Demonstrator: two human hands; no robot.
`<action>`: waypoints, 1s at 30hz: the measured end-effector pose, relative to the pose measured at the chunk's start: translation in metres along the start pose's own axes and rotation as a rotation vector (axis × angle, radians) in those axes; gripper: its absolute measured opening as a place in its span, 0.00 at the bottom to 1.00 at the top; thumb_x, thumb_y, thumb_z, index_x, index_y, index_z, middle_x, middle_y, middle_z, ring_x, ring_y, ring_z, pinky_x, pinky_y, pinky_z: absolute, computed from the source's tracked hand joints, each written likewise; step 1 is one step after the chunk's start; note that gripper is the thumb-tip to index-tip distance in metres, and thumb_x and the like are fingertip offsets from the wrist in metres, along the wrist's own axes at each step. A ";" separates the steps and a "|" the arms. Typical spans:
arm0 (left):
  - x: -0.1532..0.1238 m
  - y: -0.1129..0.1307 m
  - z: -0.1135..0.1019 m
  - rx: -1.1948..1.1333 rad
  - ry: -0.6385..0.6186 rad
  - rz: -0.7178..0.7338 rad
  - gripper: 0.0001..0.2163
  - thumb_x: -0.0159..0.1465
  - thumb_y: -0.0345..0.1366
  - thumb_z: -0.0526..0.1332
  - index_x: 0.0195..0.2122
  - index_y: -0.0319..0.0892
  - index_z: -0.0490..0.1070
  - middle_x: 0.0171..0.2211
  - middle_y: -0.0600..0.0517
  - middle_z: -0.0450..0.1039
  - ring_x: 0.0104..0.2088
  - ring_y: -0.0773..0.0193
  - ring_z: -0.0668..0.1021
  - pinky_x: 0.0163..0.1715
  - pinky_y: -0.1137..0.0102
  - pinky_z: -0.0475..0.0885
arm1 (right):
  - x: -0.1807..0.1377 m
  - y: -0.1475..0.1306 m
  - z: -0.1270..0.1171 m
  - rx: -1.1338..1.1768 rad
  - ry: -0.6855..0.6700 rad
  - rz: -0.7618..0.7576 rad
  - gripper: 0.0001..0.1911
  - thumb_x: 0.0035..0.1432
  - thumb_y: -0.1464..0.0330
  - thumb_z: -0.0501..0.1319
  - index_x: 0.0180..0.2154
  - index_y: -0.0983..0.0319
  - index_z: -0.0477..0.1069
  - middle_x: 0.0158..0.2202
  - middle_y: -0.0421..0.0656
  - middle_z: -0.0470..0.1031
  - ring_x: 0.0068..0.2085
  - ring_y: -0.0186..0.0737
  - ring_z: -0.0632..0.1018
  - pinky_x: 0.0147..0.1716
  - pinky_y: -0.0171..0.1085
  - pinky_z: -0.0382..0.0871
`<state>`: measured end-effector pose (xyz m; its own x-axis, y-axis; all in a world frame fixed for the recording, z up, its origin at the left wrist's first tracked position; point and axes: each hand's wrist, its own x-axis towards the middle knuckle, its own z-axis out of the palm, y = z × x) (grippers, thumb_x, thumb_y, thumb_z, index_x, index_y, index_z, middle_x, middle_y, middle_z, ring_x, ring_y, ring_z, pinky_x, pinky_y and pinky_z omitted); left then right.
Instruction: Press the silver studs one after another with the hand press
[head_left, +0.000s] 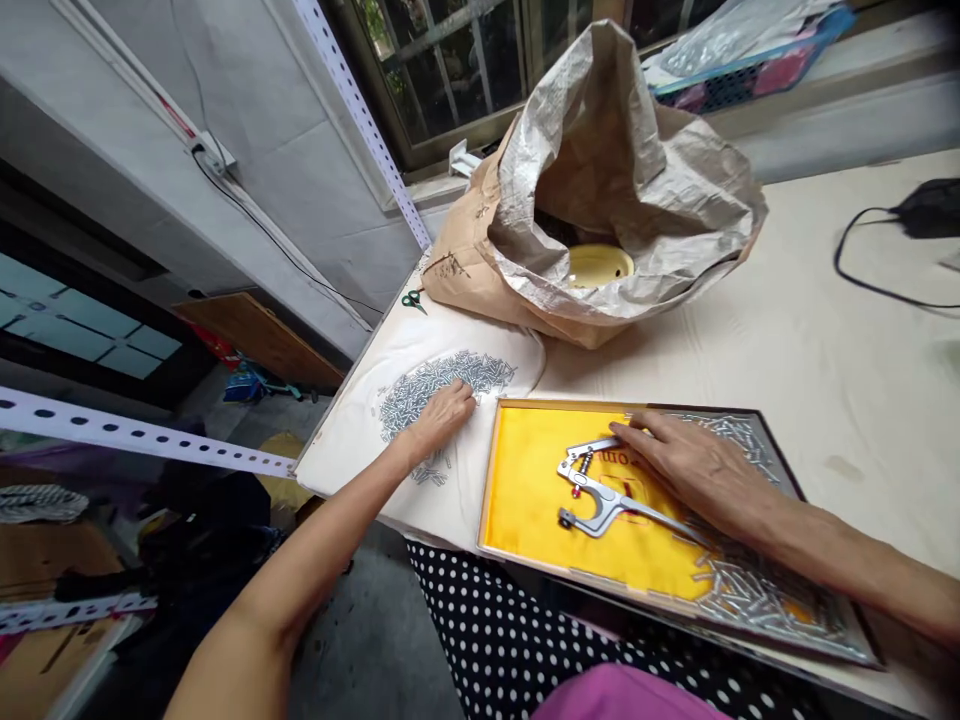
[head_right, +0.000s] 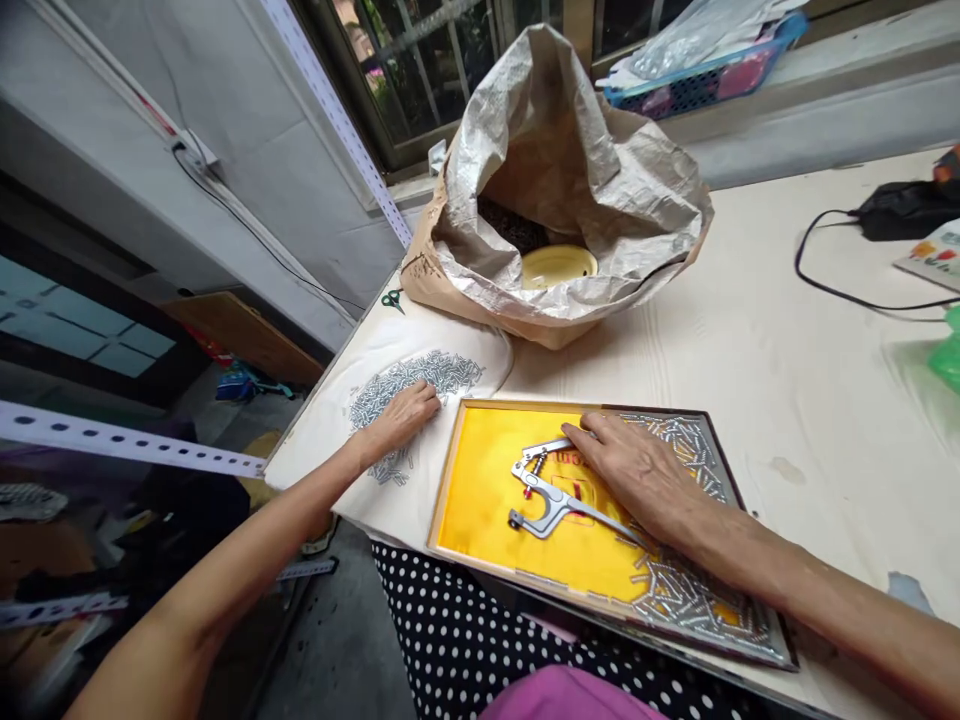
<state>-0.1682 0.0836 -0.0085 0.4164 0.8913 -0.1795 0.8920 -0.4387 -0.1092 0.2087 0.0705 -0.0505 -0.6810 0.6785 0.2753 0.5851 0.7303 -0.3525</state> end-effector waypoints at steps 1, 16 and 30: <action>0.000 -0.001 0.000 -0.024 0.011 0.012 0.12 0.69 0.24 0.52 0.31 0.41 0.69 0.37 0.44 0.70 0.42 0.54 0.68 0.41 0.64 0.65 | 0.000 -0.004 -0.003 0.008 -0.018 0.002 0.17 0.70 0.69 0.46 0.46 0.60 0.73 0.43 0.50 0.74 0.41 0.45 0.74 0.39 0.42 0.68; -0.030 0.077 -0.027 -0.899 0.352 -0.345 0.09 0.64 0.42 0.60 0.34 0.42 0.74 0.32 0.50 0.75 0.32 0.62 0.75 0.35 0.70 0.68 | -0.030 -0.032 0.007 -0.131 -0.120 -0.055 0.11 0.70 0.70 0.52 0.35 0.61 0.70 0.34 0.44 0.71 0.38 0.42 0.68 0.40 0.41 0.59; -0.041 0.181 0.003 -1.621 0.156 -0.821 0.20 0.47 0.50 0.73 0.26 0.37 0.75 0.17 0.55 0.69 0.17 0.72 0.69 0.19 0.77 0.64 | 0.007 -0.020 0.011 -0.018 -0.128 -0.200 0.08 0.67 0.76 0.51 0.39 0.59 0.65 0.40 0.41 0.69 0.41 0.43 0.67 0.47 0.46 0.59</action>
<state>-0.0246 -0.0326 -0.0239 -0.2399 0.8426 -0.4822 0.0866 0.5133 0.8538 0.1877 0.0595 -0.0518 -0.8337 0.5058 0.2217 0.4401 0.8510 -0.2865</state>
